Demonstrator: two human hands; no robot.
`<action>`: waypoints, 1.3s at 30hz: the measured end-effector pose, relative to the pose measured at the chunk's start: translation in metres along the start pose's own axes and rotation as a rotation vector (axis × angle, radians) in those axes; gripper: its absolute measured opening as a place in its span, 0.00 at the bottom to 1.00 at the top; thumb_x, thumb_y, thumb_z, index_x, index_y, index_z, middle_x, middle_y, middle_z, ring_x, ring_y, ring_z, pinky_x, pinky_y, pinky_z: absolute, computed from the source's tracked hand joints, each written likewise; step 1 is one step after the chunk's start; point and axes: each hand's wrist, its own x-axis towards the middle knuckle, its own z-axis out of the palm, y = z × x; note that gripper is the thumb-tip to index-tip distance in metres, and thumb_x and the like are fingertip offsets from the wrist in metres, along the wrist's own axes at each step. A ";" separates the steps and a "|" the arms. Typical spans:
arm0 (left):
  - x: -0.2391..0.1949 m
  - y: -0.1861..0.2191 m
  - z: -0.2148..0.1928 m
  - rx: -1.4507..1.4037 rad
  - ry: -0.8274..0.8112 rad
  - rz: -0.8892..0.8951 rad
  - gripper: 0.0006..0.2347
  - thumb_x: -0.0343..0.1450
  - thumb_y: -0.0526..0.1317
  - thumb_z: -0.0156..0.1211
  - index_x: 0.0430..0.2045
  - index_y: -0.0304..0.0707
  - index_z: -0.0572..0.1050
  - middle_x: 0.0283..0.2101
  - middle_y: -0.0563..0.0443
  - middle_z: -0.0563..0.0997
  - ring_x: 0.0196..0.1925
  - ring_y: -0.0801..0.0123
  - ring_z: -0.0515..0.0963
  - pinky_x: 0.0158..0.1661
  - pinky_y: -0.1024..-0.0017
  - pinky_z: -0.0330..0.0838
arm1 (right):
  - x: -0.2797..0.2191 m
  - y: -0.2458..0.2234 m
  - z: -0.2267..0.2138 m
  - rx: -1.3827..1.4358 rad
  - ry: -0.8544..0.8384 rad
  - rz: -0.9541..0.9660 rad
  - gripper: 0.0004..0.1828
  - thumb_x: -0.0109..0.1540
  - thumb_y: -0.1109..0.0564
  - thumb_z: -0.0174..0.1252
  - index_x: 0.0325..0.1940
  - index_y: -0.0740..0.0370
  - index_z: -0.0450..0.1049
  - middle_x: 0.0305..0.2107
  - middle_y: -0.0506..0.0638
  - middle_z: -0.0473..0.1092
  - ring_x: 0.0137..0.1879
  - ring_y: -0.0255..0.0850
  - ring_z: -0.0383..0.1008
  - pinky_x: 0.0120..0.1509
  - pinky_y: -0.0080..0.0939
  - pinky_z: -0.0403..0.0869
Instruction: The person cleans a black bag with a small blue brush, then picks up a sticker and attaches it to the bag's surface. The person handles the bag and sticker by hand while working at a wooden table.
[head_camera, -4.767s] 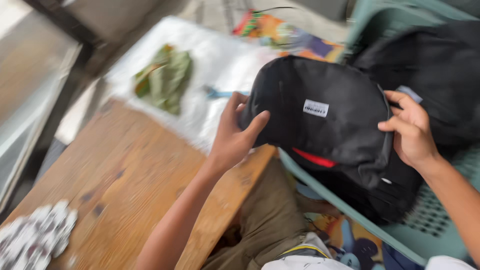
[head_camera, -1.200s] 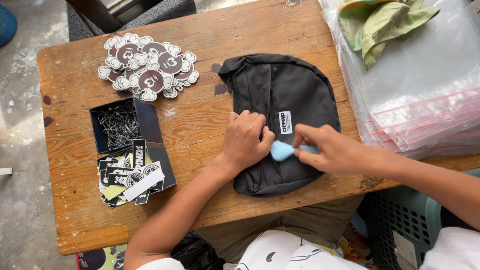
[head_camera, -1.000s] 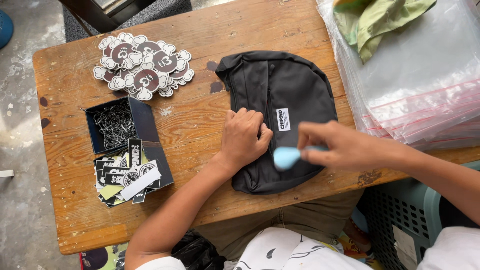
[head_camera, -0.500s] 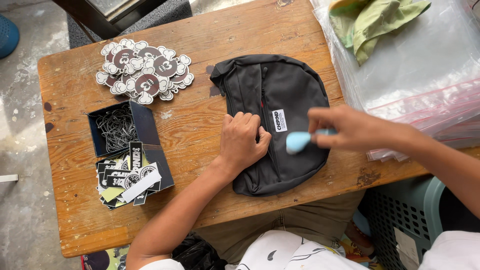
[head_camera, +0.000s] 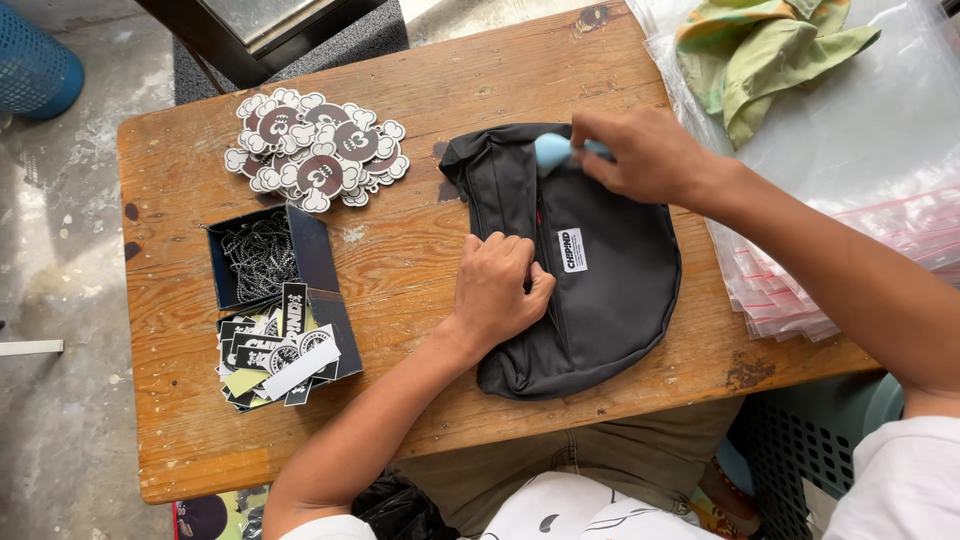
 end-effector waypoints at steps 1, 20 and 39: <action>0.000 0.000 0.000 0.003 0.001 0.001 0.09 0.62 0.35 0.54 0.14 0.41 0.60 0.17 0.52 0.63 0.24 0.59 0.64 0.31 0.60 0.54 | 0.001 -0.006 -0.004 0.001 0.002 -0.002 0.08 0.67 0.48 0.54 0.46 0.50 0.68 0.26 0.55 0.73 0.31 0.59 0.72 0.34 0.59 0.63; 0.007 0.005 -0.010 -0.016 -0.191 -0.093 0.13 0.70 0.41 0.57 0.49 0.47 0.73 0.60 0.55 0.70 0.58 0.57 0.69 0.51 0.60 0.62 | -0.106 -0.021 -0.074 0.164 -0.332 0.531 0.05 0.65 0.55 0.57 0.44 0.56 0.72 0.33 0.57 0.75 0.20 0.45 0.61 0.27 0.45 0.60; 0.005 -0.002 -0.008 -0.057 -0.204 -0.043 0.12 0.72 0.38 0.57 0.49 0.45 0.73 0.58 0.51 0.69 0.57 0.58 0.66 0.52 0.62 0.57 | -0.122 0.018 -0.037 -0.703 0.228 0.102 0.09 0.63 0.53 0.58 0.47 0.41 0.71 0.32 0.40 0.72 0.29 0.38 0.77 0.35 0.38 0.76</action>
